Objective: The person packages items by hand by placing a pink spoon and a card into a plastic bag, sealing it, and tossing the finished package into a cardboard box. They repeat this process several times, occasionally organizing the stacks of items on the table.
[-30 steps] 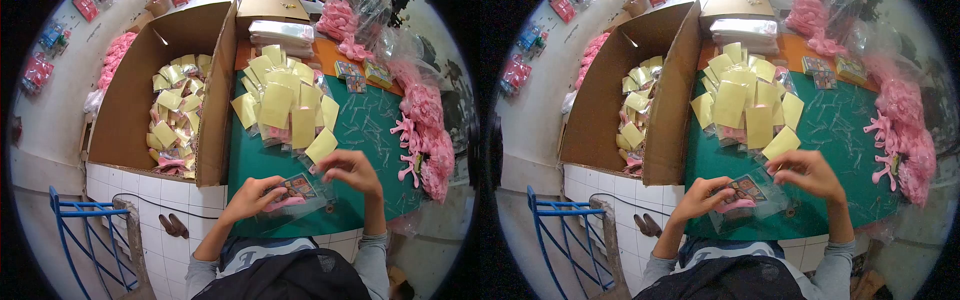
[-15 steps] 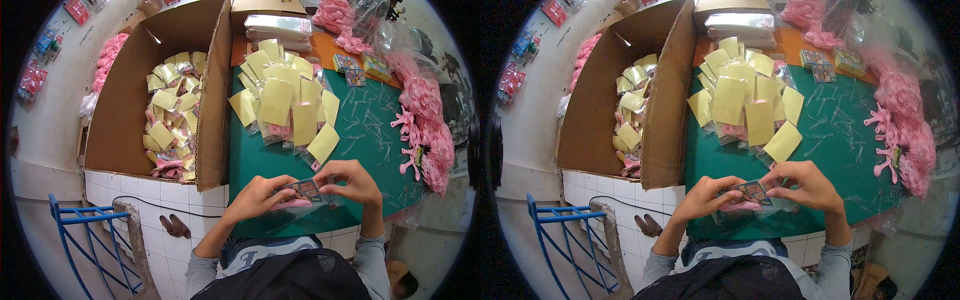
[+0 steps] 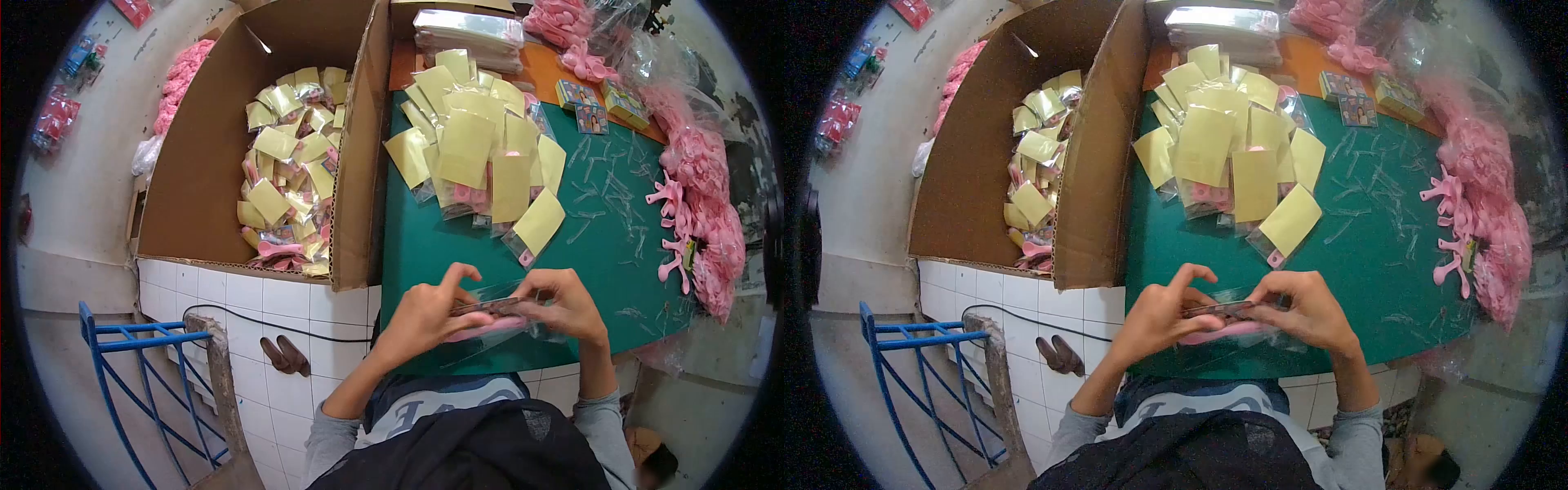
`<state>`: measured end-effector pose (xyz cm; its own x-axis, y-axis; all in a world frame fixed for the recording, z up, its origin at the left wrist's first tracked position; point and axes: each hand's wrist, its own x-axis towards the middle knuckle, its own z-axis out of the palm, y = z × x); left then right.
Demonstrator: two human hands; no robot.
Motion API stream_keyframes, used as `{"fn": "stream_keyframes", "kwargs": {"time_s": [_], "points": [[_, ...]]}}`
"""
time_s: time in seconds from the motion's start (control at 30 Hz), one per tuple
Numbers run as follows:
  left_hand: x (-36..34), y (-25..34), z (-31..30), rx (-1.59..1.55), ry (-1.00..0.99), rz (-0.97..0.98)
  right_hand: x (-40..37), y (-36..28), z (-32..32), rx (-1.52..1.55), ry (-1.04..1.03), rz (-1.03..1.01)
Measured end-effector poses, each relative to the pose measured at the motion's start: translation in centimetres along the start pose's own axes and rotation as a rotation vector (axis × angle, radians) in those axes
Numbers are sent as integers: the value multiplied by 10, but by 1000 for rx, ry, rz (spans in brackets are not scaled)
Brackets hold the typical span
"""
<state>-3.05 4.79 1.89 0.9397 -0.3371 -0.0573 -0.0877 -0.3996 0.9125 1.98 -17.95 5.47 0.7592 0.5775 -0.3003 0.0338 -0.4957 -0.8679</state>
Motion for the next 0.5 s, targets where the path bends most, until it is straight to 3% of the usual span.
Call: {"fn": "stream_keyframes", "kwargs": {"time_s": [0.1,0.2,0.3,0.4,0.47,0.5], "points": [[-13,-14,-12,-294,-32,-64,-6,17,-1,316,91,-5],[-24,-21,-10,-479,26,-150,-7,21,9,444,68,47],[-28,-23,-6,-488,80,-124,-10,24,4,279,-5,86],[-28,-23,2,-438,199,-115,-15,8,4,273,178,-6],[-33,-29,15,-358,368,-203,-11,-14,23,-21,387,-153],[-37,-26,19,-502,296,-223,-10,-22,31,-169,491,-227]]}}
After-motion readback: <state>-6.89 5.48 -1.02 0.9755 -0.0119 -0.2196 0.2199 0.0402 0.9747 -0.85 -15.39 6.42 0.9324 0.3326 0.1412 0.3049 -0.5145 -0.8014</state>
